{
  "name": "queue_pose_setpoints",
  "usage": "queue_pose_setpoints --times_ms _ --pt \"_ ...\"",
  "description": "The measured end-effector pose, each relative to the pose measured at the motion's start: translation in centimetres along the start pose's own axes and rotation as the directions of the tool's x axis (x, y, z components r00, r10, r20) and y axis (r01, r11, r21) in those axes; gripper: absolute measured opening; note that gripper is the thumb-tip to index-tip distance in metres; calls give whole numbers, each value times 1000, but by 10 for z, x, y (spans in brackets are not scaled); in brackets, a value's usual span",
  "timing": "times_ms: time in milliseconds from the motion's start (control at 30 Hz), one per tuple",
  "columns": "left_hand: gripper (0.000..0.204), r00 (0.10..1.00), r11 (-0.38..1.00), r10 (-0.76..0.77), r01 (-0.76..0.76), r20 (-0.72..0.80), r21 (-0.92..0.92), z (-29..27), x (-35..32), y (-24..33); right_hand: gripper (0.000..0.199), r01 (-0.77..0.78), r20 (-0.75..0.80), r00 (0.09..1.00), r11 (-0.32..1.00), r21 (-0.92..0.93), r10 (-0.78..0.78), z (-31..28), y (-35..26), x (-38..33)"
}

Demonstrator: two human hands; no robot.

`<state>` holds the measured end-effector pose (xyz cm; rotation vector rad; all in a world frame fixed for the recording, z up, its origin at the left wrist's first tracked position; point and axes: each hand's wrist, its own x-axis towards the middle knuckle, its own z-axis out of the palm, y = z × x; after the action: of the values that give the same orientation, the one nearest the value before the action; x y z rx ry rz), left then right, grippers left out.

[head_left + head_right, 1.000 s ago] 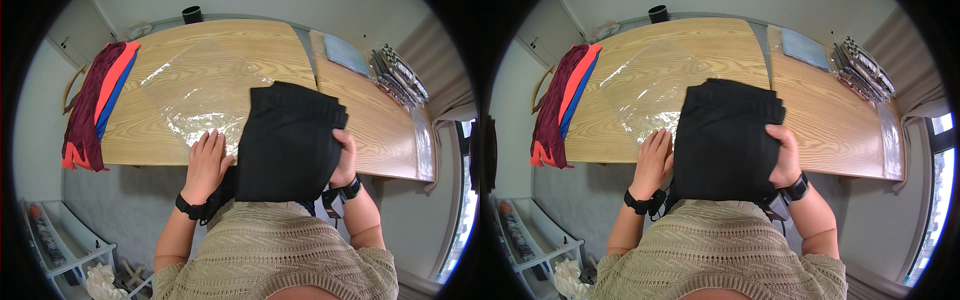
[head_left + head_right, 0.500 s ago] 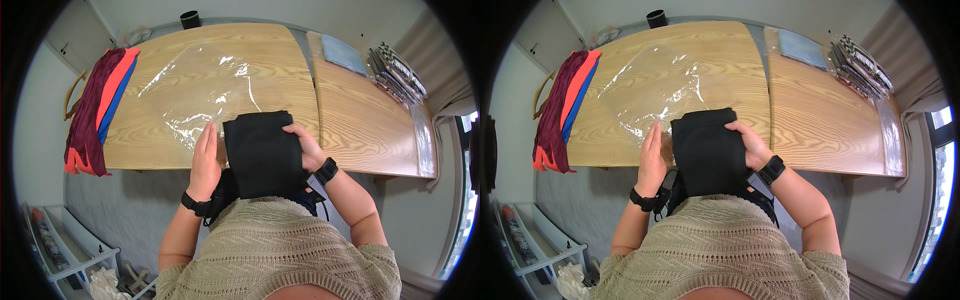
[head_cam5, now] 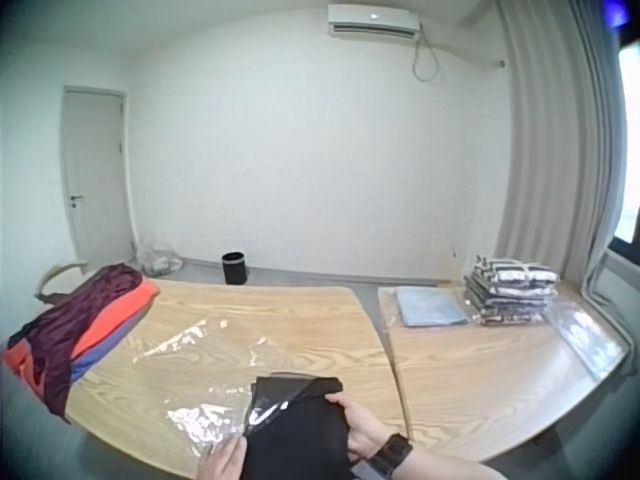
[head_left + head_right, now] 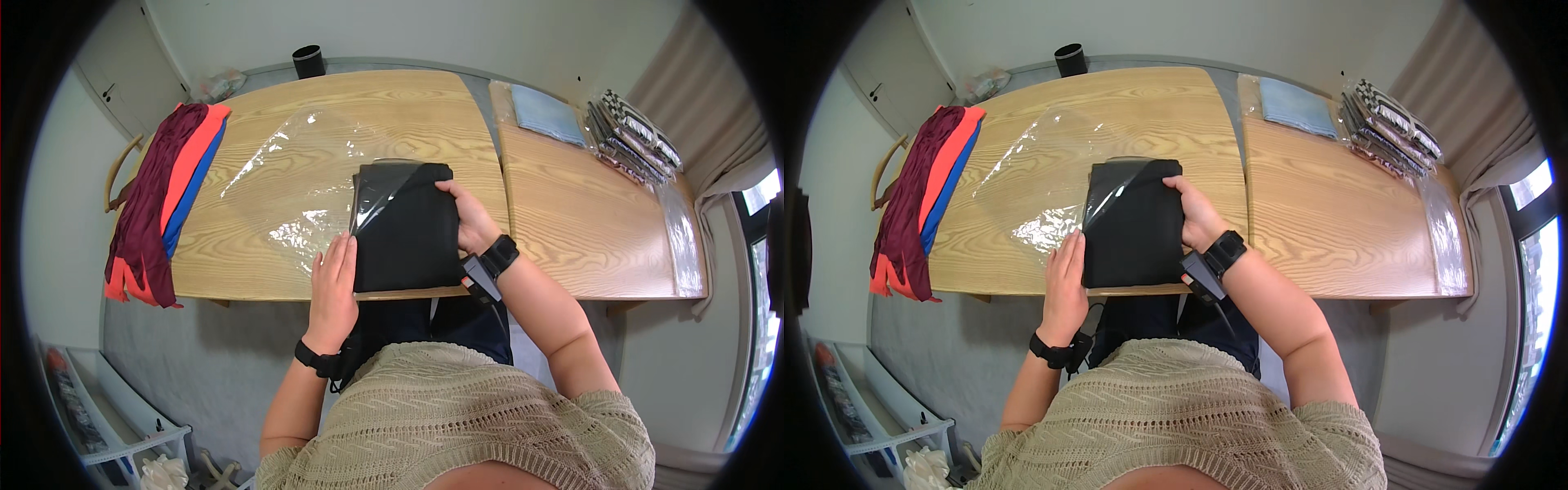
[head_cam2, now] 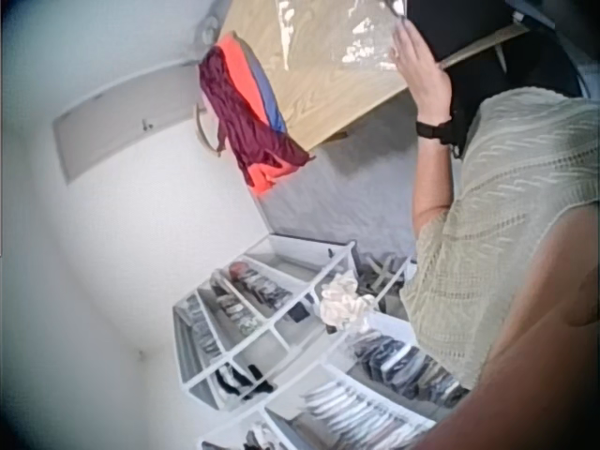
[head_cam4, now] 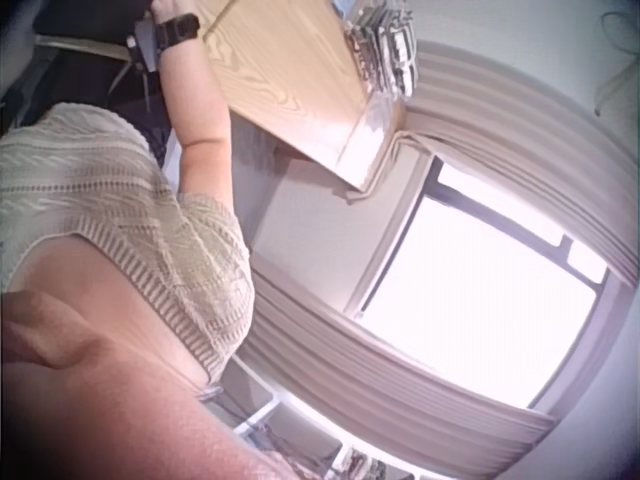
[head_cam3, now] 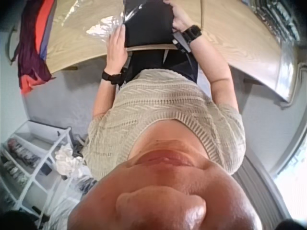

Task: Folding and packing various pieces of clothing into plastic bags on a table.

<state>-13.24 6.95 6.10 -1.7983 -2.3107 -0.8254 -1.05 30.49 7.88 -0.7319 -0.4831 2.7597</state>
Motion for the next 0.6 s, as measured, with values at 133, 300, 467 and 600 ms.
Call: queue_pose_setpoints --times_ms 133,300,467,600 --pt "67 1000 999 27 -28 -6 -21 0 2 0 29 57 -179 982 997 -49 -65 -10 16 14" --pt "67 999 999 30 -30 45 12 -2 4 4 29 169 -179 970 985 25 -162 0 12 13" --pt "70 995 996 79 -82 62 38 -1 7 10 29 258 -79 964 963 78 -252 -3 41 15" --pt "71 996 998 57 -60 73 35 -1 4 5 29 99 -32 995 995 1 -99 4 44 17"
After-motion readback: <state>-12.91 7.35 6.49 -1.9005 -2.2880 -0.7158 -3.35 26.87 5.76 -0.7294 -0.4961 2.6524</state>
